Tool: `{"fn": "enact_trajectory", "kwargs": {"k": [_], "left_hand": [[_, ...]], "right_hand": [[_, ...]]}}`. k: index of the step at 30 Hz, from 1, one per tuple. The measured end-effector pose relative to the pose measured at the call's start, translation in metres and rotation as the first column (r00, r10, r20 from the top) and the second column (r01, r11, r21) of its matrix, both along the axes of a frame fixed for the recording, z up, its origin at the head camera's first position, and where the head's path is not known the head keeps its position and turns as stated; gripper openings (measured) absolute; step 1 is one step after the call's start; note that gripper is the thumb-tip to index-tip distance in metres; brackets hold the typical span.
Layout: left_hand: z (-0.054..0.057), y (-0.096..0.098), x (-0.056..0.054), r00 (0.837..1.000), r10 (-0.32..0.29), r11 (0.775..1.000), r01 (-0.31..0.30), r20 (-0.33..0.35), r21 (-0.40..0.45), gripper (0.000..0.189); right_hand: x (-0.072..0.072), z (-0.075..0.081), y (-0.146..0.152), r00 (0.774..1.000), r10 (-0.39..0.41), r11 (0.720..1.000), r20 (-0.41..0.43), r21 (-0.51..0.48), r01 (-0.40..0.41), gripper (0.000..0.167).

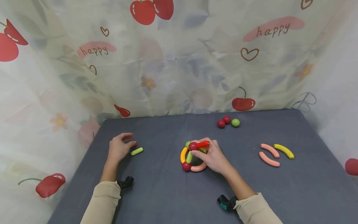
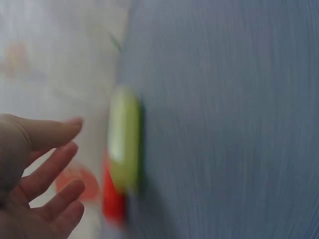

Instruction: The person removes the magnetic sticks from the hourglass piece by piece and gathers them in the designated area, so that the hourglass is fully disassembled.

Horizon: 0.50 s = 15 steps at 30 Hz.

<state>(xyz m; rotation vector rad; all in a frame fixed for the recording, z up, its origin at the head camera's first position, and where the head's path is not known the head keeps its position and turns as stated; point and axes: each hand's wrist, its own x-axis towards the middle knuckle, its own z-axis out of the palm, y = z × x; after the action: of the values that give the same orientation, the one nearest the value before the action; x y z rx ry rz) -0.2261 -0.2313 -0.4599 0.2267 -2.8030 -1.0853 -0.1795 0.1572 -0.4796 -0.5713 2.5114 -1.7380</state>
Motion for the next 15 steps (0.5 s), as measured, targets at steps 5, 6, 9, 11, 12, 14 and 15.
{"fn": "enact_trajectory", "kwargs": {"k": [5, 6, 9, 11, 12, 14, 15], "left_hand": [[0.025, 0.075, 0.018, 0.966, -0.173, 0.978, 0.192, -0.193, 0.08, 0.035], [0.03, 0.095, 0.023, 0.948, -0.221, 0.967, 0.243, -0.228, 0.077, 0.033], [0.04, 0.152, 0.039, 0.885, -0.36, 0.918, 0.393, -0.296, 0.06, 0.031], [0.042, 0.182, 0.047, 0.842, -0.45, 0.874, 0.483, -0.299, 0.044, 0.032], [0.044, 0.194, 0.049, 0.824, -0.486, 0.855, 0.517, -0.292, 0.034, 0.034], [0.047, 0.214, 0.053, 0.802, -0.539, 0.828, 0.56, -0.255, 0.011, 0.035], [0.048, 0.221, 0.054, 0.794, -0.561, 0.819, 0.574, -0.234, -0.017, 0.035]], "right_hand": [[0.001, 0.001, 0.001, 1.0, 0.002, 1.0, -0.001, -0.021, -0.002, 0.03], [0.001, 0.001, 0.001, 1.0, 0.001, 1.0, -0.003, -0.022, -0.001, 0.029], [0.002, -0.001, 0.001, 1.0, -0.007, 1.0, -0.011, -0.018, 0.006, 0.026], [0.001, -0.003, 0.001, 0.999, -0.002, 1.0, -0.041, 0.001, 0.002, 0.022], [0.001, -0.004, 0.001, 0.998, 0.008, 1.0, -0.056, 0.007, -0.008, 0.019], [-0.001, -0.005, 0.003, 0.995, 0.035, 0.999, -0.098, 0.016, -0.034, 0.01], [-0.001, -0.005, 0.003, 0.993, 0.045, 0.999, -0.112, 0.017, -0.044, 0.009]]}}
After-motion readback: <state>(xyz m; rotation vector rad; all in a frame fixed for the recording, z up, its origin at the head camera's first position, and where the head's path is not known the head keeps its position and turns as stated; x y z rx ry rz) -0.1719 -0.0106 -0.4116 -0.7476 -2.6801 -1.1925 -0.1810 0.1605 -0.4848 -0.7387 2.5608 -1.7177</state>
